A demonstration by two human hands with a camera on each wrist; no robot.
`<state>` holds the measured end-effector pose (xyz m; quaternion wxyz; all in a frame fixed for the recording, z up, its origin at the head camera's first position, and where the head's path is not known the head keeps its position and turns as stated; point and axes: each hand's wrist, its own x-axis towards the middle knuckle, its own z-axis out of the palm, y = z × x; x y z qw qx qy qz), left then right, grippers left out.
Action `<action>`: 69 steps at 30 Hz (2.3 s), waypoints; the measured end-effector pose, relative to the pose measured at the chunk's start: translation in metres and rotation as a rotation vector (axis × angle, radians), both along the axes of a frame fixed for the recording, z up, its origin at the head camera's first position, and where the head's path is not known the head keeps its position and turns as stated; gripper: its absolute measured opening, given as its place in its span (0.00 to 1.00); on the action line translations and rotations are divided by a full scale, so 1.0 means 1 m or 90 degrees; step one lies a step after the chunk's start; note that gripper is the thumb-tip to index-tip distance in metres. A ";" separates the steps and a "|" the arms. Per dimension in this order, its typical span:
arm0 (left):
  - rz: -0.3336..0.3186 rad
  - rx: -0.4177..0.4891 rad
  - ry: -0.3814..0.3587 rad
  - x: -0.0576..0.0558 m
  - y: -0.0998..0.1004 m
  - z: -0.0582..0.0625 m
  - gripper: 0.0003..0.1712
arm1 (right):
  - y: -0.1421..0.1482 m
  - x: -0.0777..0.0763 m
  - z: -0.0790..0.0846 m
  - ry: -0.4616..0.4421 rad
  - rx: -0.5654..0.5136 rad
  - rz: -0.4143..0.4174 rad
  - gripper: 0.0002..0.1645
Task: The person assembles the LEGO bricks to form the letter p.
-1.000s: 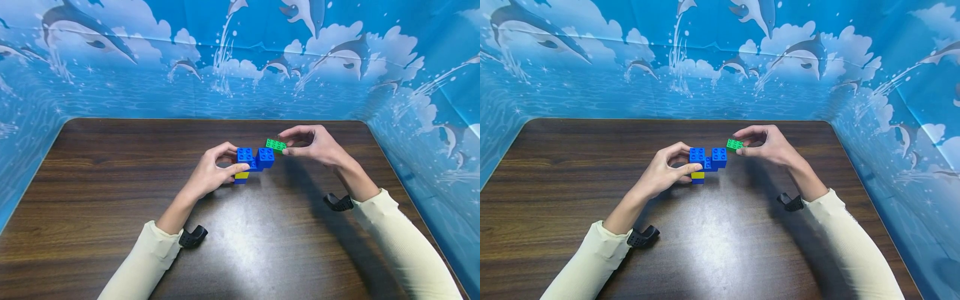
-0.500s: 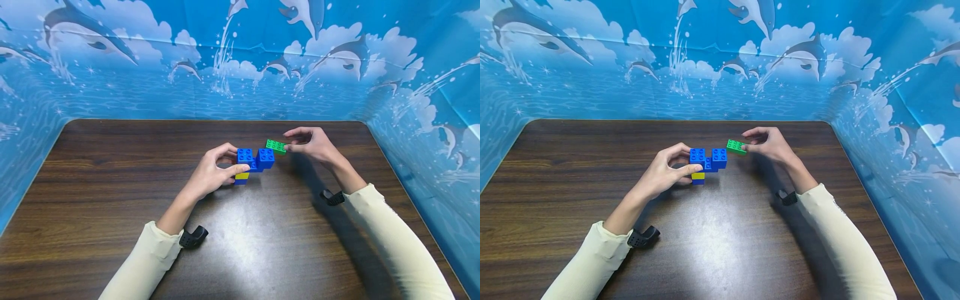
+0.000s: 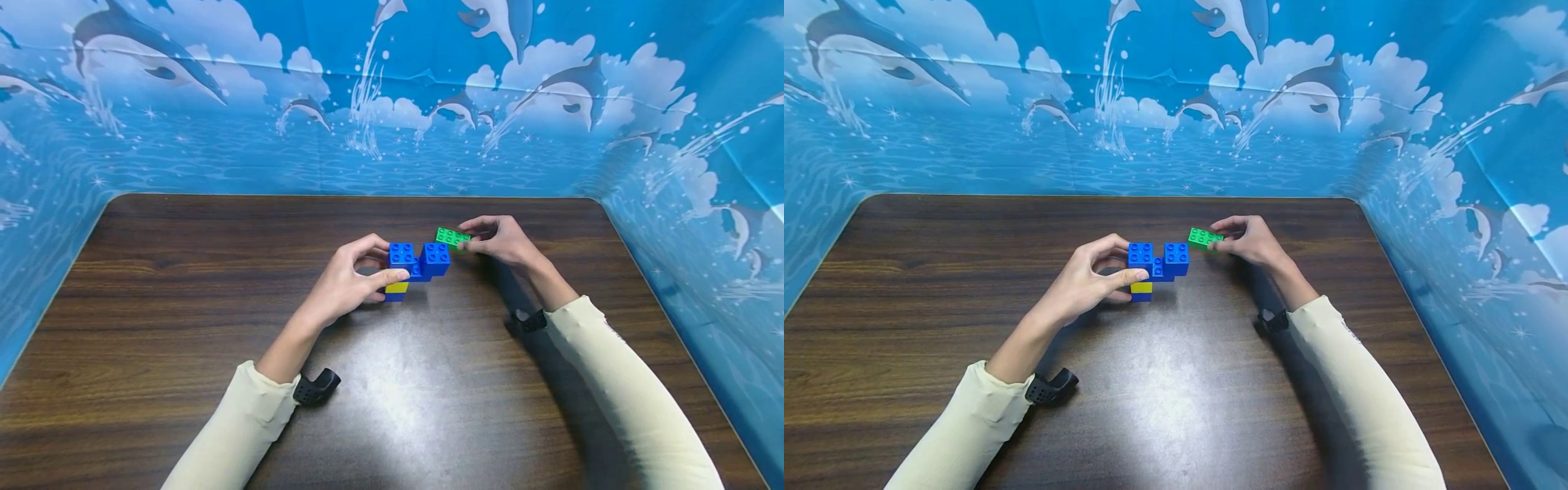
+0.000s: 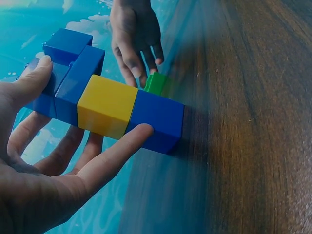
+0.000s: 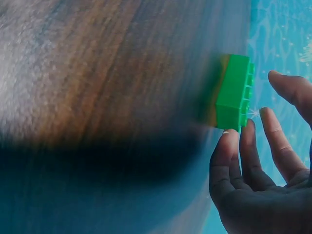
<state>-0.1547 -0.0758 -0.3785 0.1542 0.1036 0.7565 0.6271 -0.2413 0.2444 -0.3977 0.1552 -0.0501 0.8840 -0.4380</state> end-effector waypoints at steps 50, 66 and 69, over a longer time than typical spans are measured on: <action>-0.010 0.003 -0.002 -0.001 -0.002 -0.004 0.20 | -0.001 0.006 0.034 0.025 -0.013 -0.021 0.27; -0.008 0.009 0.003 -0.001 -0.001 -0.006 0.19 | -0.019 0.025 0.073 0.070 -0.041 -0.007 0.25; -0.007 0.007 0.001 -0.001 -0.001 -0.006 0.18 | -0.024 0.031 0.079 0.095 -0.035 0.007 0.23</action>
